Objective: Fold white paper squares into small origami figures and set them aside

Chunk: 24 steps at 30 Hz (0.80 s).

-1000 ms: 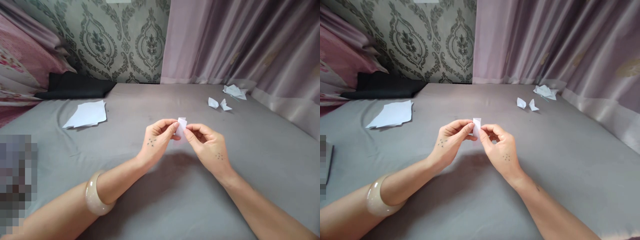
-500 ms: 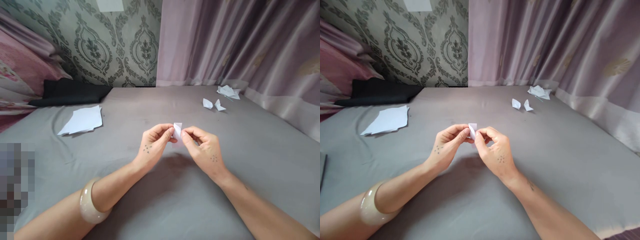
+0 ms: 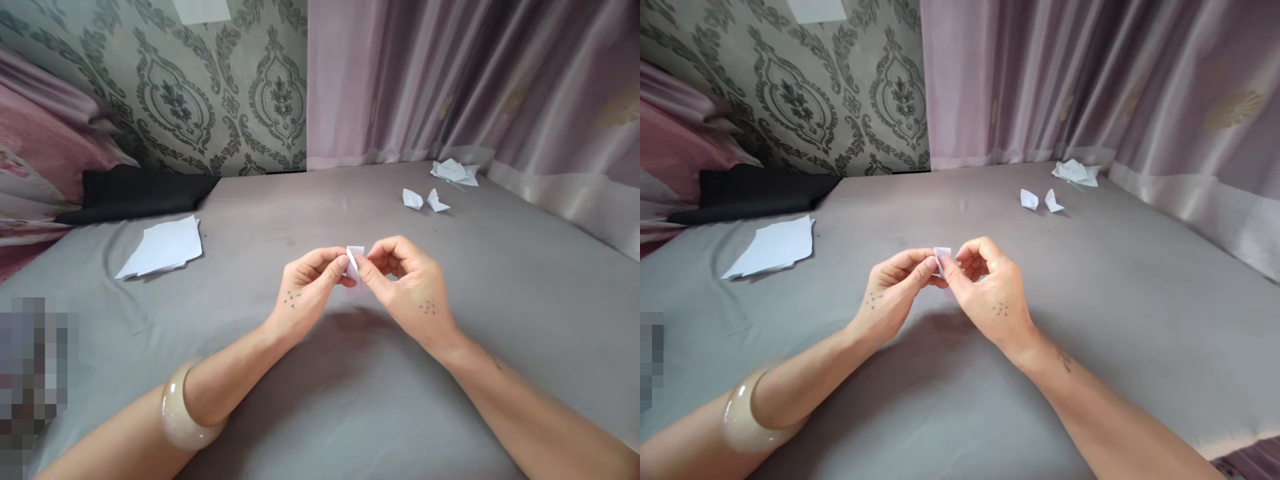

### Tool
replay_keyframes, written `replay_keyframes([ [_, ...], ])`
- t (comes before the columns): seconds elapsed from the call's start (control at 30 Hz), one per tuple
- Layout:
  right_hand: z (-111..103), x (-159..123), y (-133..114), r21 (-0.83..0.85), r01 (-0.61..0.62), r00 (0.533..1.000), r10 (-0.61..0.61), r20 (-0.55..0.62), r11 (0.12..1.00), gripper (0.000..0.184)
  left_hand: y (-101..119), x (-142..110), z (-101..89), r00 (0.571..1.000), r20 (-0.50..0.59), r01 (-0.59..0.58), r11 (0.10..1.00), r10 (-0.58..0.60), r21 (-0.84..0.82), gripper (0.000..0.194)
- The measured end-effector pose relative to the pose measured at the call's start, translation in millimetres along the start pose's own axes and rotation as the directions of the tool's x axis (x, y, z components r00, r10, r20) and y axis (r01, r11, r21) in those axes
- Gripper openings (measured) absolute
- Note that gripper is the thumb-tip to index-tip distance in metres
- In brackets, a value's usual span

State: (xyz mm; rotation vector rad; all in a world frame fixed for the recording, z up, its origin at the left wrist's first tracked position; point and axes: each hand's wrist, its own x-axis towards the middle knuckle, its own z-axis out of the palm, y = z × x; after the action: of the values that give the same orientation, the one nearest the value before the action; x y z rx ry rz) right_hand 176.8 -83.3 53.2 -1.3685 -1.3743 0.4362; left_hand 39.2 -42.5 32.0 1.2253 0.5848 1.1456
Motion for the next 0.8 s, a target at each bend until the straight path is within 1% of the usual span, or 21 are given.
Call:
replay_keyframes([
  [0.13,0,1,4,0.048,0.003,1.0,-0.004,0.019,0.999,0.017,0,0,-0.8,1.0,0.016,0.01,1.0,-0.01,-0.008,0.017],
  [0.23,2,-1,5,0.023,0.004,1.0,-0.003,-0.028,1.0,0.018,0,0,-0.7,1.0,0.01,0.019,1.0,-0.019,-0.012,0.016],
  [0.33,4,-3,5,-0.052,0.011,0.997,-0.015,-0.074,0.999,0.017,0,0,0.5,0.998,-0.048,0.038,0.999,-0.039,-0.022,0.015],
  [0.43,6,-6,4,-0.129,0.036,0.997,-0.045,-0.063,0.991,0.011,2,1,1.9,0.988,-0.141,0.064,0.998,-0.068,-0.028,0.015],
  [0.53,7,-8,2,-0.177,0.128,0.991,-0.132,-0.013,0.976,0.005,4,2,2.4,0.978,-0.185,0.091,0.995,-0.096,-0.035,0.017],
  [0.6,7,-9,1,-0.189,0.206,0.978,-0.209,0.001,0.96,0.007,5,2,2.3,0.976,-0.187,0.103,0.994,-0.109,-0.046,0.018],
  [0.63,7,-9,1,-0.182,0.225,0.973,-0.229,-0.005,0.957,0.008,5,2,2.3,0.976,-0.184,0.106,0.993,-0.114,-0.052,0.018],
  [0.7,6,-10,0,-0.148,0.208,0.977,-0.213,-0.024,0.967,0.011,5,2,1.9,0.978,-0.171,0.11,0.992,-0.12,-0.066,0.019],
  [0.8,6,-9,2,-0.078,0.125,0.992,-0.126,-0.006,0.989,0.017,3,2,1.0,0.984,-0.128,0.112,0.99,-0.123,-0.085,0.02],
])
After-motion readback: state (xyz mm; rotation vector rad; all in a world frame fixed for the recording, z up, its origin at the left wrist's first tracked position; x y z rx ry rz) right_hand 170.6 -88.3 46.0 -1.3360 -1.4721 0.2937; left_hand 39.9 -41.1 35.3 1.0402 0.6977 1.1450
